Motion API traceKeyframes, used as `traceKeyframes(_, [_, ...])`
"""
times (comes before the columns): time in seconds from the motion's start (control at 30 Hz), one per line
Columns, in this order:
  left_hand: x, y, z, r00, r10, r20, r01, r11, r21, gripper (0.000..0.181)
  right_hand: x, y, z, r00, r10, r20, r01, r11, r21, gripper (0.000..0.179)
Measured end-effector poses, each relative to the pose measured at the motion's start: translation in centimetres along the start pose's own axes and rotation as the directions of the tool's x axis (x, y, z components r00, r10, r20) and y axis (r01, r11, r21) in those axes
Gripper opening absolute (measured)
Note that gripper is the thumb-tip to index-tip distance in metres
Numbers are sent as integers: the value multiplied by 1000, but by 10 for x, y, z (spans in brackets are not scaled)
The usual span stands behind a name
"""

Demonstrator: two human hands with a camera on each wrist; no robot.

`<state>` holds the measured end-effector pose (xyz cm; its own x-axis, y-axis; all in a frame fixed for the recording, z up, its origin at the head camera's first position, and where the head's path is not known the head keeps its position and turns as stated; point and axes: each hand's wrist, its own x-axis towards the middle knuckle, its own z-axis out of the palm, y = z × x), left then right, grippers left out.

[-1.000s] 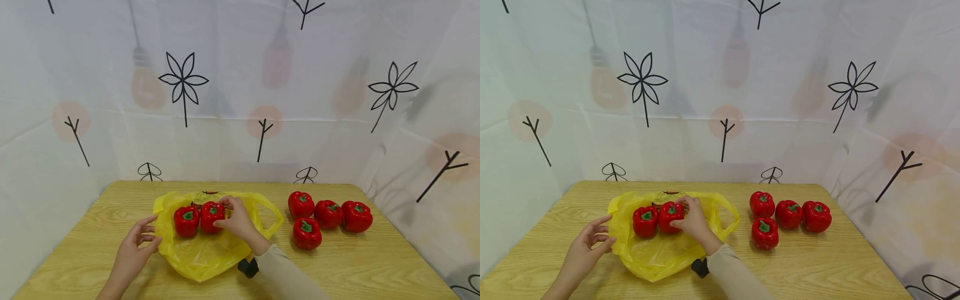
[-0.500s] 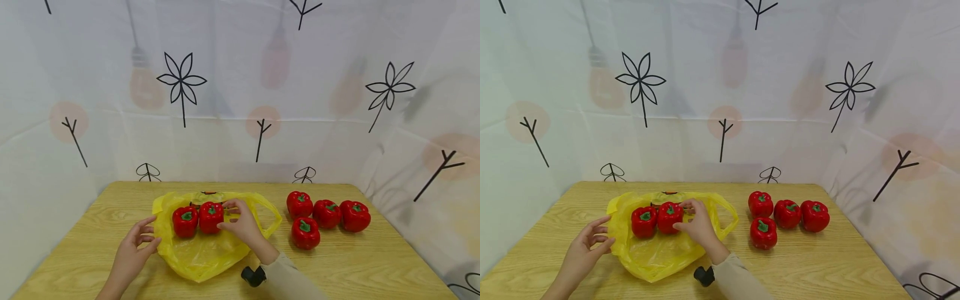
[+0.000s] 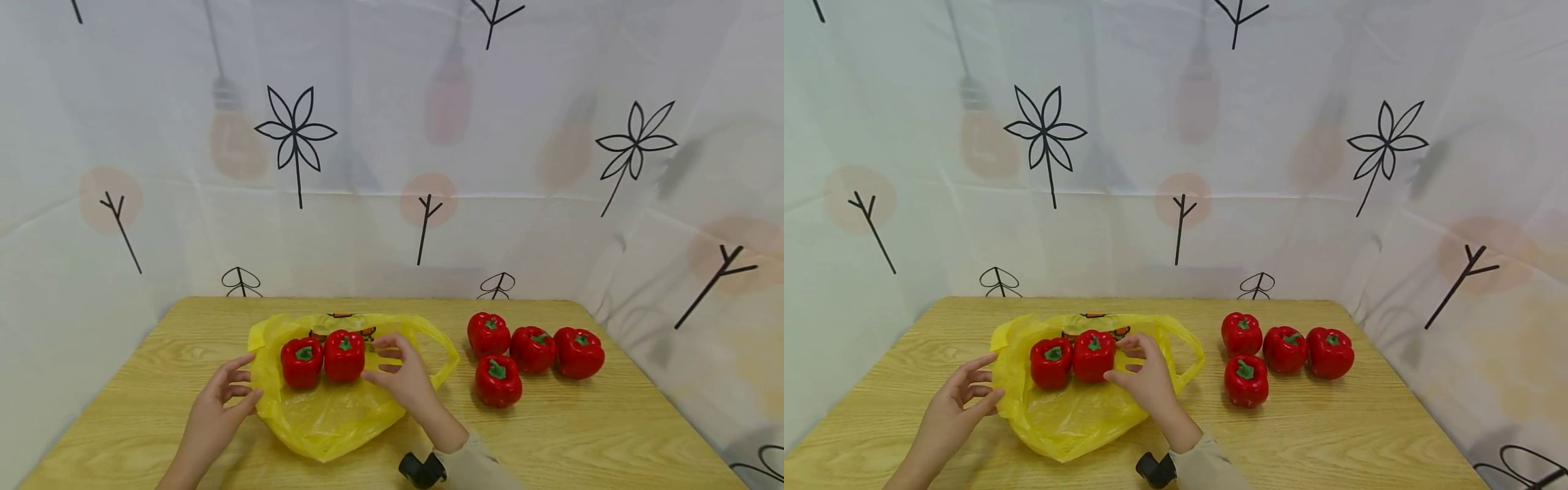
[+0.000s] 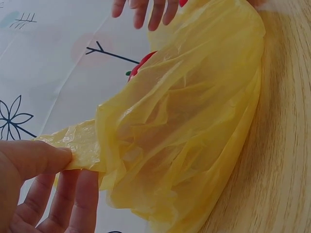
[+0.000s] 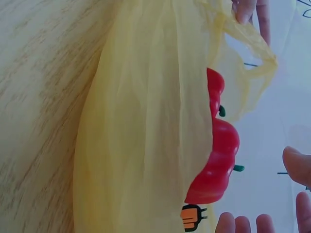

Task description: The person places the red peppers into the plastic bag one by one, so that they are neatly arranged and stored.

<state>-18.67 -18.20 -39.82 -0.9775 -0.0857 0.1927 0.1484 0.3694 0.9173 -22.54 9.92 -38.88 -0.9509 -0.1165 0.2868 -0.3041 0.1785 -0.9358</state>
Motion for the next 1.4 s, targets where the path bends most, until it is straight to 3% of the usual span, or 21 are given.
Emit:
traceKeyframes(0.8, [-2,0,0,1000,31,-1,-31,1000,-1,52,-19,-6,-28,992,22,-123,-12,997,76,43])
traceKeyframes(1.4, [-2,0,0,1000,28,-3,-28,1000,-10,52,-30,-14,-57,972,60,-225,-49,997,54,39])
